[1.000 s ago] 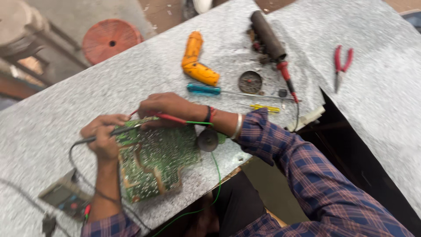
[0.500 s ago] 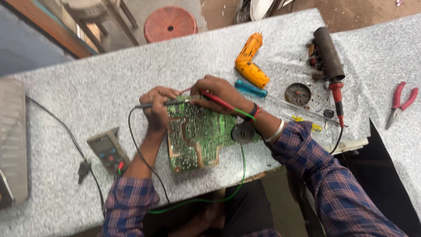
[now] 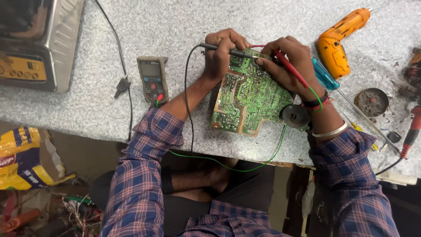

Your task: The person tests a green circuit board using multimeter probes and a handheld yellow device. They repeatedly touch the probes to various points on the board and briefly apply the yellow device to the surface.

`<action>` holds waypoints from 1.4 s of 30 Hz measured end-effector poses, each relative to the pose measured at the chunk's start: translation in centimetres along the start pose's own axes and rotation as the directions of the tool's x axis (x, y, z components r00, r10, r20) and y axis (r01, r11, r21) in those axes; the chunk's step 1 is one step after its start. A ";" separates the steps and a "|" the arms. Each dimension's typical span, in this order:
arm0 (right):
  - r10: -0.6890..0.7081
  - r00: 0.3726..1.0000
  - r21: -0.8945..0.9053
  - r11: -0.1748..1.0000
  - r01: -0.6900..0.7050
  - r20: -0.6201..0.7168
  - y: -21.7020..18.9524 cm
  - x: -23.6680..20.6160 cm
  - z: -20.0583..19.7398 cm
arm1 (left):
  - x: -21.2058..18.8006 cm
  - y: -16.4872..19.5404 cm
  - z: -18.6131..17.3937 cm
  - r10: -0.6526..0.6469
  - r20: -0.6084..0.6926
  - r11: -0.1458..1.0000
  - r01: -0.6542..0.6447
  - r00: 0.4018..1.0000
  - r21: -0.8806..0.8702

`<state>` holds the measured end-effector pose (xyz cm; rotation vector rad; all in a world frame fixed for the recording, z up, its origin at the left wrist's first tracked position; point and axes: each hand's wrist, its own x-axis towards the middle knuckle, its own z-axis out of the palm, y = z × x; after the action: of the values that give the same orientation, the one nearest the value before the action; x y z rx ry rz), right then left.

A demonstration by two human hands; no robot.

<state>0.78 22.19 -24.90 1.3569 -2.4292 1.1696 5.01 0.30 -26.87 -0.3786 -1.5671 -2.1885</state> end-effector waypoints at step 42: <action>-0.119 0.993 -0.004 0.993 0.119 -0.012 0.6 -0.3 1.5 | -0.1 0.2 -0.9 -0.131 0.177 0.989 0.142 0.975 -0.049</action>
<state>0.84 21.59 -26.41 1.4667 -2.3055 1.1410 5.20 -0.62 -27.02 -0.5062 -1.6638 -2.3682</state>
